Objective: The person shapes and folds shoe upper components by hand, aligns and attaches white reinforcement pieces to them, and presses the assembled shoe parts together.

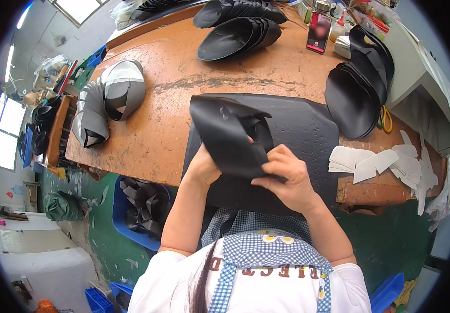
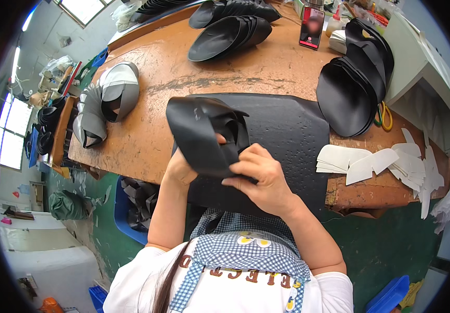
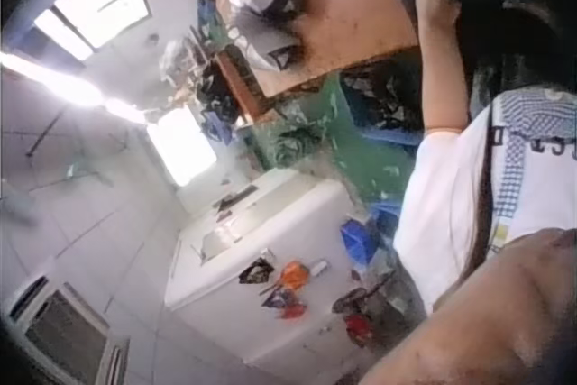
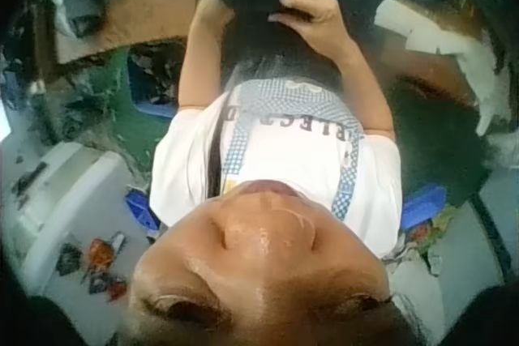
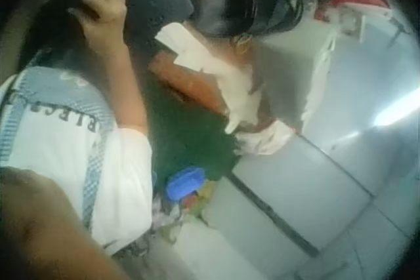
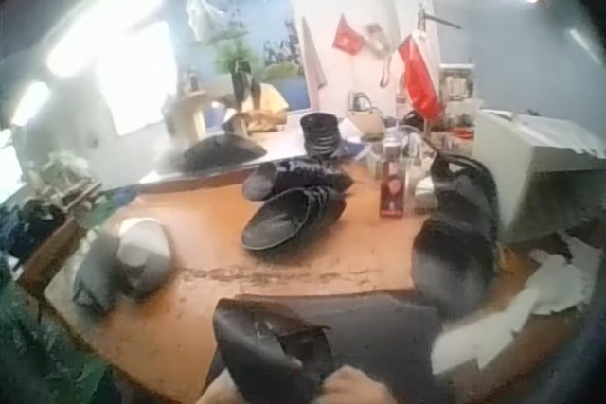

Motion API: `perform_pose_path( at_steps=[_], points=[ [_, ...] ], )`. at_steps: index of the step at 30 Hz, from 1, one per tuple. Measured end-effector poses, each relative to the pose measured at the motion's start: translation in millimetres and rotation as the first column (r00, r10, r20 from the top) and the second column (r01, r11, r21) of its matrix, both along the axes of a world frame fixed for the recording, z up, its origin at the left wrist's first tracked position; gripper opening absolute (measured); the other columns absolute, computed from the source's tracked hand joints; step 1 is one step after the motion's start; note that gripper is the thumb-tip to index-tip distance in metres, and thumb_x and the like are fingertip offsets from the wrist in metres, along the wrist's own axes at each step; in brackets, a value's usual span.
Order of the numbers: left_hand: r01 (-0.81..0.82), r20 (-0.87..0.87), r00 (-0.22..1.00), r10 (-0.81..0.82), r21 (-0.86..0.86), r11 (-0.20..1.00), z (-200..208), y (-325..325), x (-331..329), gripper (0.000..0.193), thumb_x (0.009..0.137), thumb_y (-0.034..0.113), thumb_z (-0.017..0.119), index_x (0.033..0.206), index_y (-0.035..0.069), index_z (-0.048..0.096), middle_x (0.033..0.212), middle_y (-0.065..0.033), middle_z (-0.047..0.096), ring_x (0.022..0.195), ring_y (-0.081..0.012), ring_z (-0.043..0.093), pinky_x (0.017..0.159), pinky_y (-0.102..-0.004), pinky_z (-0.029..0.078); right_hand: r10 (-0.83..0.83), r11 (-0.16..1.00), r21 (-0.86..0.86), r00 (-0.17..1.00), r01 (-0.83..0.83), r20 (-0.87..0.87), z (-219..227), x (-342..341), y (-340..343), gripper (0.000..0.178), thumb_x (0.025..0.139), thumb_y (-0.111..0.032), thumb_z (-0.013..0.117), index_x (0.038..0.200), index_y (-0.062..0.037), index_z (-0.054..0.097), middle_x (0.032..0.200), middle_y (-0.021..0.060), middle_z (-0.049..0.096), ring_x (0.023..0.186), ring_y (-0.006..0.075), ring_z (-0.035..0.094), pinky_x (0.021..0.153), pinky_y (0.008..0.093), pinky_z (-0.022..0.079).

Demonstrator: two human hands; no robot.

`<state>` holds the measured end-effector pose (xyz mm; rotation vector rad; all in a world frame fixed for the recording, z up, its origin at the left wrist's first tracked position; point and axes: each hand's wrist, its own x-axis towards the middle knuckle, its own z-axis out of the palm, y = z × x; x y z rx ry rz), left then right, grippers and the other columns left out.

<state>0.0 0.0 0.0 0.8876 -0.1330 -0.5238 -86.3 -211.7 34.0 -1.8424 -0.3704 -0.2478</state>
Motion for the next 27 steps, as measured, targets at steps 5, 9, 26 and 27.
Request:
perform_pose_path(
  at_steps=[5,9,26,27],
  points=[
    [-0.01,0.224,0.974,-0.033,0.188,0.982,9.5,-12.1,10.0,0.048,0.085,-0.001,0.078,0.129,0.004,0.061,0.113,-0.0125,0.073,0.103,-0.0208,0.07,0.089,-0.0317,0.059,0.05,0.99,-0.14,0.977,-0.021,0.208,2.5,2.9,-2.2,0.03,0.065,-0.002,0.088,0.086,0.0022,0.067,0.081,0.0119,0.058,0.08,0.0274,0.056,0.072,0.0333,0.047],
    [0.059,0.117,0.992,-0.048,-0.09,0.994,2.3,-9.5,7.0,0.036,0.094,0.001,0.069,0.129,0.001,0.063,0.118,-0.0115,0.071,0.107,-0.023,0.071,0.092,-0.0347,0.06,-0.154,0.988,0.024,0.985,0.153,0.082,0.2,0.4,-5.7,0.023,0.075,-0.004,0.085,0.095,-0.0002,0.075,0.084,0.008,0.068,0.082,0.0228,0.061,0.073,0.0338,0.052],
    [0.011,0.019,1.0,-0.01,-0.051,0.999,18.1,-10.5,-11.8,0.033,0.098,0.018,0.07,0.126,0.001,0.065,0.117,-0.0112,0.073,0.105,-0.0194,0.072,0.092,-0.0351,0.059,-0.176,0.971,0.128,0.965,0.202,-0.192,1.3,-6.0,6.5,0.047,0.08,-0.001,0.084,0.12,0.0013,0.059,0.093,0.0079,0.071,0.088,0.0125,0.068,0.082,0.0246,0.052],
    [0.01,0.018,1.0,-0.009,-0.05,0.999,17.6,-9.0,-11.2,0.033,0.098,0.018,0.07,0.126,0.001,0.065,0.117,-0.0112,0.073,0.105,-0.0194,0.072,0.092,-0.0351,0.059,-0.208,0.976,0.05,0.972,0.214,-0.106,-1.5,-5.5,6.4,0.039,0.08,-0.004,0.084,0.112,0.0015,0.064,0.087,0.0096,0.071,0.083,0.0164,0.067,0.078,0.0276,0.052]
  ],
)
